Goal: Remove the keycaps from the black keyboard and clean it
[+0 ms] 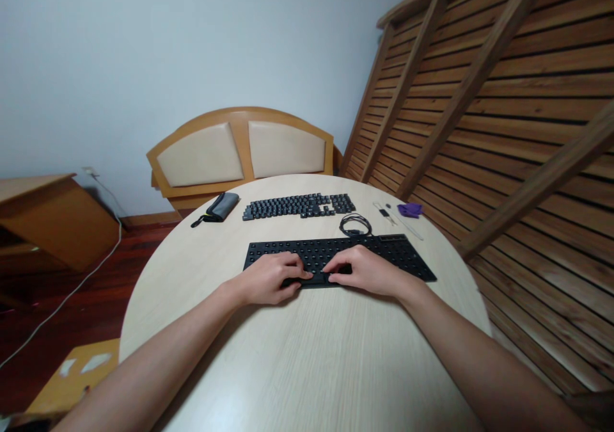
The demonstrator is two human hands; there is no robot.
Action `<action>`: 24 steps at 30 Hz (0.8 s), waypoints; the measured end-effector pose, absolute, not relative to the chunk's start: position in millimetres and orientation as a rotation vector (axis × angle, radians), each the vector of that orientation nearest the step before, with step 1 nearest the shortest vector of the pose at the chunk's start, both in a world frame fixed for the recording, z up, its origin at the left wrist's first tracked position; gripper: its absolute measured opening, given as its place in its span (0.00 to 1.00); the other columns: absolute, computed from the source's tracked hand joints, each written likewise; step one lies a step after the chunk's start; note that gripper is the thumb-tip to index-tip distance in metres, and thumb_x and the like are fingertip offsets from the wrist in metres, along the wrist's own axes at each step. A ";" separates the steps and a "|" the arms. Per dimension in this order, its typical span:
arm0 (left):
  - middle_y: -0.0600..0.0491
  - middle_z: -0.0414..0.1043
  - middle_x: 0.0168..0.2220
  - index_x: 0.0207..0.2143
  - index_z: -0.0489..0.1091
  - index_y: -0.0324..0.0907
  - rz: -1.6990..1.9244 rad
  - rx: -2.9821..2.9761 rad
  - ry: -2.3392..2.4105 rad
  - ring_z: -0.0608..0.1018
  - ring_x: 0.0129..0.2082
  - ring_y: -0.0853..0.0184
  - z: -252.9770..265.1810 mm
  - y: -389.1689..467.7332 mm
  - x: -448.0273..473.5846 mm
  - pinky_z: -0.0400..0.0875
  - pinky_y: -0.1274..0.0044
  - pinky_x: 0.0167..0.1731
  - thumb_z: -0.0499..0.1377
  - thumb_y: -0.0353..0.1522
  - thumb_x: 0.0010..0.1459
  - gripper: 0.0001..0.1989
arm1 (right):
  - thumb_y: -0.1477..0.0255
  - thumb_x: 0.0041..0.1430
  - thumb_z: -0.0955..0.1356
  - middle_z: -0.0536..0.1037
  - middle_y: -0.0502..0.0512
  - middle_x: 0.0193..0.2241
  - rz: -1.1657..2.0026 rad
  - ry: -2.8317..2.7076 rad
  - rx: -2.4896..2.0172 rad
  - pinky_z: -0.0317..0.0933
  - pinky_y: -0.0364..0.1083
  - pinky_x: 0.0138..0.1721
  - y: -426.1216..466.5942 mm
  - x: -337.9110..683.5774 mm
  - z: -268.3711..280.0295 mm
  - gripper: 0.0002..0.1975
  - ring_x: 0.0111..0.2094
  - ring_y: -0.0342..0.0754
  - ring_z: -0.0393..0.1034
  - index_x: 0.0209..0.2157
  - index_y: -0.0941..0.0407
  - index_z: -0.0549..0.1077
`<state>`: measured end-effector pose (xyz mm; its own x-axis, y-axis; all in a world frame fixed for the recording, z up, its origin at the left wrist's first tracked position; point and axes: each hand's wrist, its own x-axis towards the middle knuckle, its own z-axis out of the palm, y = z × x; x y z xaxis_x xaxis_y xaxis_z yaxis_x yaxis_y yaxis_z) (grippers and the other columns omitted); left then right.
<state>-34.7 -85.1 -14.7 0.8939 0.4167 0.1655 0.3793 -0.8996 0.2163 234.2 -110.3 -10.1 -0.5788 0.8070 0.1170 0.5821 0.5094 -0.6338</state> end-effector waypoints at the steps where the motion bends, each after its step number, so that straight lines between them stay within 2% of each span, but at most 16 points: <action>1: 0.49 0.72 0.45 0.52 0.74 0.46 0.306 2.883 0.613 0.77 0.43 0.61 -14.5 -85.3 -34.5 0.74 0.71 0.42 0.56 0.29 0.61 0.17 | 0.72 0.59 0.70 0.84 0.52 0.38 0.747 -2.370 -1.140 0.65 0.44 0.40 -110.5 233.7 -10.5 0.10 0.37 0.47 0.77 0.42 0.52 0.82; 11: 0.48 0.73 0.45 0.51 0.74 0.44 0.294 2.897 0.612 0.77 0.42 0.61 -13.6 -85.0 -34.1 0.74 0.71 0.43 0.57 0.29 0.61 0.16 | 0.73 0.58 0.71 0.83 0.52 0.36 0.646 -2.411 -1.217 0.64 0.44 0.39 -112.4 228.9 -11.6 0.08 0.36 0.47 0.76 0.40 0.53 0.80; 18: 0.48 0.73 0.45 0.51 0.74 0.44 0.306 2.876 0.606 0.77 0.43 0.61 -14.3 -85.3 -34.6 0.74 0.71 0.44 0.57 0.29 0.61 0.16 | 0.71 0.58 0.72 0.83 0.51 0.35 0.718 -2.391 -1.218 0.64 0.44 0.38 -109.8 229.8 -11.5 0.06 0.35 0.47 0.76 0.39 0.54 0.79; 21: 0.47 0.74 0.46 0.49 0.75 0.43 0.322 2.845 0.594 0.78 0.44 0.61 -13.1 -83.1 -37.5 0.74 0.72 0.44 0.57 0.30 0.62 0.14 | 0.71 0.58 0.72 0.82 0.51 0.35 0.725 -2.379 -1.229 0.64 0.44 0.38 -110.3 229.4 -10.2 0.06 0.35 0.47 0.76 0.38 0.54 0.80; 24: 0.48 0.75 0.43 0.45 0.76 0.42 0.365 2.837 0.614 0.78 0.42 0.62 -9.0 -78.1 -45.1 0.74 0.72 0.44 0.56 0.30 0.62 0.12 | 0.71 0.57 0.72 0.82 0.51 0.34 0.729 -2.371 -1.239 0.64 0.44 0.37 -110.3 228.8 -9.3 0.06 0.34 0.47 0.76 0.37 0.54 0.80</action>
